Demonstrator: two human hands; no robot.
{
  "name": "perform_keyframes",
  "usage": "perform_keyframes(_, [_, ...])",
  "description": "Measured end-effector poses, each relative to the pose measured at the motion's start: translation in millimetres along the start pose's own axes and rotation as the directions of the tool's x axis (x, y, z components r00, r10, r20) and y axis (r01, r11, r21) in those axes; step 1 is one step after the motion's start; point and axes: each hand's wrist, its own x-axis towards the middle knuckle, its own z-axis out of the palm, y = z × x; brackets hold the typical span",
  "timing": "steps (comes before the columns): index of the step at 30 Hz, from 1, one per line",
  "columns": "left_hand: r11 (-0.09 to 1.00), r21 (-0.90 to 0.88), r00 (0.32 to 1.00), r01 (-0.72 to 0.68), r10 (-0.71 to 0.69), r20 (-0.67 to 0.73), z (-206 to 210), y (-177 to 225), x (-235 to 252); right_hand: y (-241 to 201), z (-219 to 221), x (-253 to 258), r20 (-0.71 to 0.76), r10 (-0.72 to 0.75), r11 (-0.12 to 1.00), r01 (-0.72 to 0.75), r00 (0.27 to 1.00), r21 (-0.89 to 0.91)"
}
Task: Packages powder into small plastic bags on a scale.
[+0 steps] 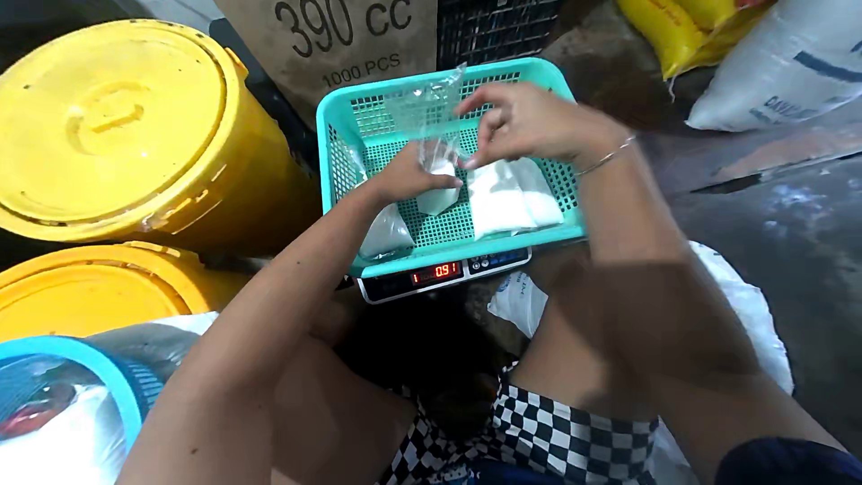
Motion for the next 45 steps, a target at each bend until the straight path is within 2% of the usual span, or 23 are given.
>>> perform_keyframes(2, [0.999,-0.026,0.999,-0.035,0.034,-0.015,4,1,-1,-5,28,12,0.002,-0.072,0.996,0.072,0.997,-0.057])
perform_keyframes(4, [0.994,-0.078,0.997,-0.073,0.07,-0.044,10,3,-2,-21,41,17,-0.096,-0.239,0.971,0.235,0.966,-0.049])
perform_keyframes(6, [0.996,-0.054,0.998,-0.069,0.068,-0.013,11,-2,0,-39,30,10,-0.23,-0.333,0.938,0.346,0.914,0.014])
perform_keyframes(9, [0.995,-0.067,0.997,-0.073,0.073,0.0,9,-9,1,-49,-10,-8,-0.432,-0.303,0.916,0.385,0.849,0.114])
perform_keyframes(10, [0.995,-0.074,0.998,-0.063,0.063,-0.003,9,-8,1,-44,-22,-13,-0.423,-0.252,0.944,0.317,0.87,0.09])
perform_keyframes(13, [0.995,-0.082,0.998,-0.058,0.056,-0.02,10,-7,1,-18,-21,-11,-0.146,-0.045,0.994,0.03,0.988,-0.103])
perform_keyframes(14, [0.997,-0.06,0.998,-0.047,0.045,-0.031,11,-5,1,-10,-8,-2,-0.059,-0.012,0.989,0.003,0.998,-0.15])
perform_keyframes(16, [0.998,-0.03,0.997,-0.061,0.059,-0.042,10,-2,-3,-10,22,12,0.04,-0.081,0.979,0.087,0.996,-0.184])
perform_keyframes(17, [0.996,-0.035,0.995,-0.086,0.084,-0.056,11,-1,-4,-16,31,15,0.034,-0.17,0.971,0.173,0.985,-0.163])
perform_keyframes(19, [0.995,-0.084,0.996,-0.052,0.045,-0.082,14,-2,-3,-32,32,14,-0.087,-0.345,0.938,0.345,0.934,-0.025])
perform_keyframes(20, [0.994,-0.098,0.996,-0.051,0.044,-0.074,15,-6,0,-40,24,9,-0.165,-0.383,0.918,0.395,0.909,0.045])
perform_keyframes(22, [0.992,-0.12,0.998,-0.047,0.042,-0.037,13,-10,0,-48,1,-2,-0.307,-0.335,0.906,0.394,0.891,0.154])
perform_keyframes(23, [0.992,-0.117,0.999,-0.042,0.039,-0.031,12,-10,0,-45,-11,-7,-0.333,-0.267,0.936,0.325,0.905,0.133])
perform_keyframes(25, [0.993,-0.114,0.999,-0.03,0.027,-0.028,12,-9,1,-27,-23,-11,-0.215,-0.092,0.996,0.089,0.972,-0.021])
perform_keyframes(27, [0.992,-0.11,0.998,-0.057,0.053,-0.046,12,-9,1,-9,-9,-1,-0.03,0.002,0.991,-0.006,1.0,-0.13])
perform_keyframes(29, [0.994,-0.072,0.994,-0.084,0.078,-0.076,13,-5,-6,-7,22,13,0.051,-0.064,0.983,0.071,0.997,-0.172])
perform_keyframes(31, [0.999,0.011,0.994,-0.051,0.052,-0.1,13,9,-16,-15,47,24,0.045,-0.173,0.97,0.179,0.984,-0.164])
perform_keyframes(33, [0.997,0.064,0.994,0.047,-0.04,-0.099,12,21,-20,-25,55,26,-0.007,-0.259,0.96,0.257,0.966,-0.107])
perform_keyframes(35, [0.999,0.024,0.997,0.049,-0.048,-0.064,13,16,-10,-34,44,19,-0.11,-0.279,0.958,0.285,0.954,0.038])
perform_keyframes(37, [1.0,-0.016,1.0,0.017,-0.017,-0.002,14,4,0,-33,24,10,-0.206,-0.223,0.943,0.265,0.953,0.203])
perform_keyframes(39, [0.998,-0.045,0.999,0.031,-0.03,0.02,15,1,2,-23,1,5,-0.231,-0.145,0.919,0.217,0.962,0.329])
perform_keyframes(42, [0.997,-0.051,0.998,0.061,-0.061,0.001,15,3,1,0,-15,1,-0.091,-0.053,0.981,0.069,0.994,0.179])
perform_keyframes(45, [0.995,0.042,0.995,0.095,-0.094,-0.043,16,10,-5,-1,21,10,0.078,-0.083,0.996,0.084,0.994,-0.016])
